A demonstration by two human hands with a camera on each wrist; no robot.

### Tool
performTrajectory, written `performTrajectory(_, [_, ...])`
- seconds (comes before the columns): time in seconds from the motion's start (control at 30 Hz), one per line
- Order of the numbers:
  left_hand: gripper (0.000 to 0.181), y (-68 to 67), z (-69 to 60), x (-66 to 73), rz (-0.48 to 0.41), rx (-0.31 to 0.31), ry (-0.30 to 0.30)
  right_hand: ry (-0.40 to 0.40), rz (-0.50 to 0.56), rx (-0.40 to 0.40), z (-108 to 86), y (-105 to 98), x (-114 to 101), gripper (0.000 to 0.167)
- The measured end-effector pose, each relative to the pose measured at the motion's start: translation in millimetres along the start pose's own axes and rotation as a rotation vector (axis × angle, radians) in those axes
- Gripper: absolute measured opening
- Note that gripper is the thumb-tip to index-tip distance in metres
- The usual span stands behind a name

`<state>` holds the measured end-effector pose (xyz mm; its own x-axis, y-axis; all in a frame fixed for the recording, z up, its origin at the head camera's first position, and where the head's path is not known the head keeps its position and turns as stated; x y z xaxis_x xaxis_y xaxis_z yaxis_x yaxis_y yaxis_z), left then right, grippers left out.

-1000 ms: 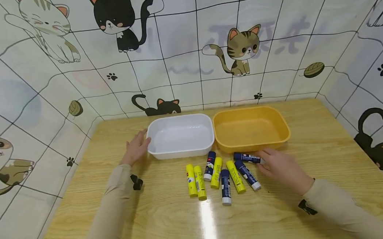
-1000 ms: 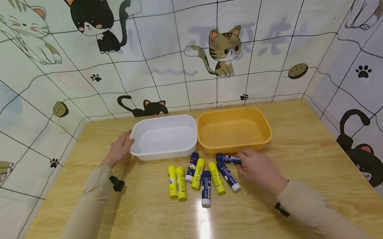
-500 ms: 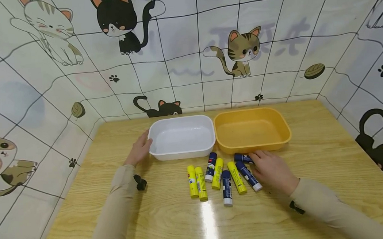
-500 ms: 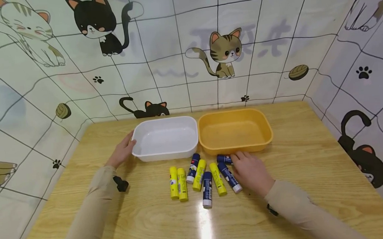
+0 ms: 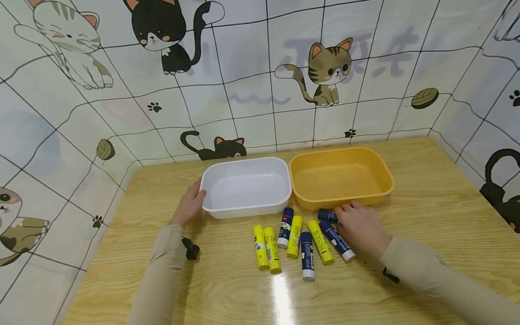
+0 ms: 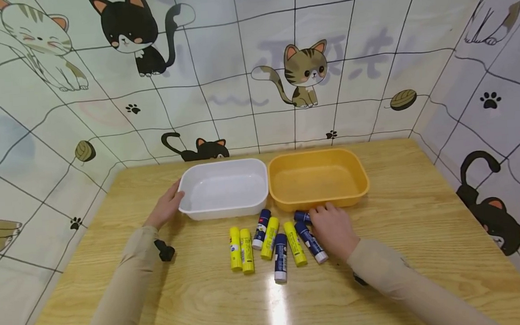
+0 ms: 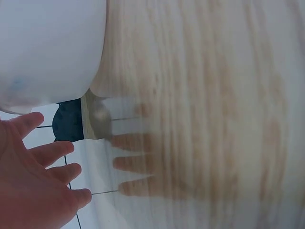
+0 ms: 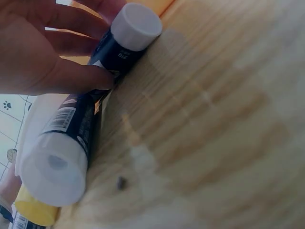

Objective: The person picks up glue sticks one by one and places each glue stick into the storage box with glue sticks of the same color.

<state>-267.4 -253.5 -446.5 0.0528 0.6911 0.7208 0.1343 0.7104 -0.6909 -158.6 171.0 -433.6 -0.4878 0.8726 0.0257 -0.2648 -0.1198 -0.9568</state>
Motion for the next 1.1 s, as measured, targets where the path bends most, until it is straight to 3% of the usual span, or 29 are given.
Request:
performTrajectory(0.27, [0.056, 1.8, -0.7, -1.4, 0.008, -0.007, -0.017, 0.062, 0.027, -0.075, 2.0, -5, 1, 0.016])
performTrajectory(0.77, [0.057, 1.7, 0.2, -1.0, 0.007, -0.013, -0.054, -0.026, 0.038, 0.013, -6.0, -29, -9, 0.028])
performTrajectory(1.1, [0.058, 2.0, 3.0, -1.7, 0.034, -0.032, -0.014, 0.01, 0.138, -0.003, 0.9, -46, -12, 0.029])
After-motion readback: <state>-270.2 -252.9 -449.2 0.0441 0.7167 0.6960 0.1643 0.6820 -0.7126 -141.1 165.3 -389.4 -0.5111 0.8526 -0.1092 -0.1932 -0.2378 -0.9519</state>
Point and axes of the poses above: each hand's wrist, its own z-axis towards the middle knuckle, its own y-axis out of the palm, x = y × z, the point moved 3 cm from there along z, towards the middle knuckle, and after that the axes turned 2 degrees about -x, right-handed, at the moved point
